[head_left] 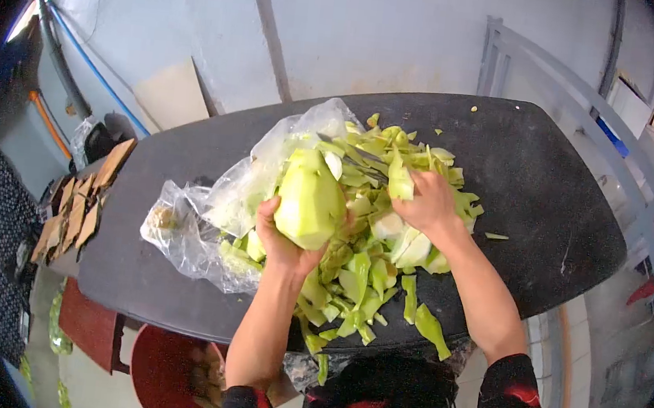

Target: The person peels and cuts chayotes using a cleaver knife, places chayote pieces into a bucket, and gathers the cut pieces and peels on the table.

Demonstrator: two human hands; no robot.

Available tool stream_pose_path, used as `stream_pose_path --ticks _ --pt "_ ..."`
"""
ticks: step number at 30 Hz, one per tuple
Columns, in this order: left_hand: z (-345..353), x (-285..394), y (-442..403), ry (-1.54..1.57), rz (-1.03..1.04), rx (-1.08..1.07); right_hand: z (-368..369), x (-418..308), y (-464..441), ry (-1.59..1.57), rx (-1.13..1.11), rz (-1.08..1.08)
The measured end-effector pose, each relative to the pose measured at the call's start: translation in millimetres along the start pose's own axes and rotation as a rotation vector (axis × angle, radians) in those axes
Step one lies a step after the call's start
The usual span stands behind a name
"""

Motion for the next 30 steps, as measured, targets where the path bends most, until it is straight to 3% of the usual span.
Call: stream_pose_path --ticks 2,4,7,8,10,14,16,17,21,24,26,30 --pt "-8 4 0 0.037 0.130 0.275 7 0 2 0.024 0.067 -0.090" --pt "-9 10 0 0.042 0.124 0.258 2 -11 4 0.005 0.089 -0.149" --pt "-12 15 -4 0.023 0.259 0.441 1 -24 14 0.073 0.164 -0.311" --pt "-15 16 -4 0.027 0.262 0.438 1 -26 17 0.076 0.165 -0.315" --pt "-22 17 -4 0.138 0.235 0.407 -4 -46 22 0.076 0.323 -0.547" --pt "-22 15 3 0.007 0.140 0.324 -12 -77 33 0.026 0.380 -0.706" --pt "-15 13 5 0.054 0.158 0.356 -12 -89 34 0.053 0.442 -0.700" --pt "-5 11 5 0.027 0.175 0.236 -15 -93 35 0.038 0.451 -0.701" --pt "-9 10 0 0.085 0.127 0.118 -20 -97 33 0.030 0.501 -0.703" --pt "-19 13 3 0.078 0.156 0.207 -15 -87 28 0.038 0.437 -0.650" --pt "-26 15 2 0.097 0.240 0.406 -9 -73 26 0.055 0.382 -0.606" --pt "-16 22 -2 0.078 0.246 0.285 -9 -64 19 0.037 0.292 -0.520"
Point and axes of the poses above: each hand's wrist, its own y-axis away from the middle knuckle, its own z-axis out of the palm, x = y × z, the point moved 3 cm from there along -y, towards the middle knuckle, and after that the axes turned 9 degrees about y, right-handed, at the moved point
